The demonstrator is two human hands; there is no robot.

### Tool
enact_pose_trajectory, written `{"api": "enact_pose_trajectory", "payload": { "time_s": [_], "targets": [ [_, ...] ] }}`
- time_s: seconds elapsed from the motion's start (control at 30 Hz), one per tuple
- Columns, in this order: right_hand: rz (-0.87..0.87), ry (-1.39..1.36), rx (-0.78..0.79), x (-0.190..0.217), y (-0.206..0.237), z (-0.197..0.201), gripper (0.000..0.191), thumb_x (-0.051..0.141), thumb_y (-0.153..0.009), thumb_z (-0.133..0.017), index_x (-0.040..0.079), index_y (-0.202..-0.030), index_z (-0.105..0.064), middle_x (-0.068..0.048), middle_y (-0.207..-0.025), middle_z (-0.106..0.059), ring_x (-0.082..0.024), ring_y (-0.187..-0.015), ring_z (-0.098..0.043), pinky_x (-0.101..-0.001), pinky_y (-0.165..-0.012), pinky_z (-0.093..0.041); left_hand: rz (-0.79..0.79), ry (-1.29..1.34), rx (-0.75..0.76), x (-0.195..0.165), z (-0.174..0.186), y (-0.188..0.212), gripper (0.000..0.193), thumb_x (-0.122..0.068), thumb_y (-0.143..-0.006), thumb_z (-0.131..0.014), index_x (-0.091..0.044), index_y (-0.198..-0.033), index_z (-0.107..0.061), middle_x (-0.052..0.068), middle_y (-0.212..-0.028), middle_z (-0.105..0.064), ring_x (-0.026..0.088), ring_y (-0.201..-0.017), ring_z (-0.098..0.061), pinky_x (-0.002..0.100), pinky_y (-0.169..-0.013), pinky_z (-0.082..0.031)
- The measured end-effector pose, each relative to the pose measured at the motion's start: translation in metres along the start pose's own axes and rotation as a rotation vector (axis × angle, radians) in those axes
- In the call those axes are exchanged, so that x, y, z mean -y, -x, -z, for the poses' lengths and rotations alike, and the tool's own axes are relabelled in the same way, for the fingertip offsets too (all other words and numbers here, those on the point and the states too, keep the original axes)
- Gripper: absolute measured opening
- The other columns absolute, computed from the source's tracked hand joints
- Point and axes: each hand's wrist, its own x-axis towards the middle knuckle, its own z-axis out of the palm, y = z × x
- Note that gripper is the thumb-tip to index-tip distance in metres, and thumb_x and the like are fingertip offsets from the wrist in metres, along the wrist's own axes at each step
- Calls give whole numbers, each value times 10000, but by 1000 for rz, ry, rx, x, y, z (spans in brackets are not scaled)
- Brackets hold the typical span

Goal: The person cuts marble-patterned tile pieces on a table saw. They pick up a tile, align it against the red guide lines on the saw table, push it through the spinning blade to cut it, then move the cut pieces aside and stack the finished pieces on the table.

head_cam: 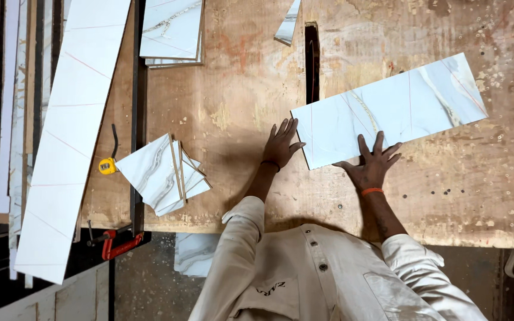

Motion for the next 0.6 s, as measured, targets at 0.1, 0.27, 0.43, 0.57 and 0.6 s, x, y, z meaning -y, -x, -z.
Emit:
{"api": "enact_pose_trajectory", "payload": {
  "time_s": [0.1, 0.27, 0.43, 0.57, 0.6],
  "targets": [
    [-22, 4, 5, 2, -1, 1, 1107, 715, -578, -884, 229, -1525, -580, -250, -1748, -188, -634, -1539, 82, -861, -1139, 35, -17, -51, 18, 3, 3, -6, 847, -608, -978, -553, -130, -1627, -293, 105, -1653, -383, 286, -1558, -272, 521, -1275, -154],
    [-1, 86, 6, 8, -2, -1, 1151, 731, -585, -872, 232, -1565, -534, -268, -1746, -136, -571, -1559, 40, -856, -1127, 23, -44, -46, -1, 5, 2, -9, 844, -610, -979, -558, -135, -1628, -303, 94, -1650, -398, 279, -1560, -282, 510, -1289, -151],
    [127, 66, 48, 14, -10, -4, 1151, 693, -613, -869, 220, -1590, -484, -209, -1738, -211, -544, -1586, -11, -842, -1159, -17, -34, -49, -6, 6, 3, -11, 838, -611, -976, -557, -136, -1620, -307, 85, -1652, -397, 272, -1558, -284, 505, -1288, -146],
    [124, 74, 52, 17, -16, -1, 1144, 662, -597, -898, 236, -1579, -493, -176, -1737, -243, -524, -1600, -35, -843, -1169, -17, -49, -74, -10, 6, 5, -14, 828, -606, -988, -550, -133, -1622, -307, 93, -1653, -392, 281, -1563, -268, 504, -1287, -142],
    [128, 68, 50, 18, -16, 0, 1144, 654, -595, -904, 245, -1581, -493, -167, -1741, -244, -520, -1600, -36, -843, -1166, -15, -47, -74, -9, 6, 5, -14, 827, -604, -988, -546, -130, -1622, -306, 92, -1652, -393, 282, -1562, -267, 503, -1287, -142]
  ]
}}
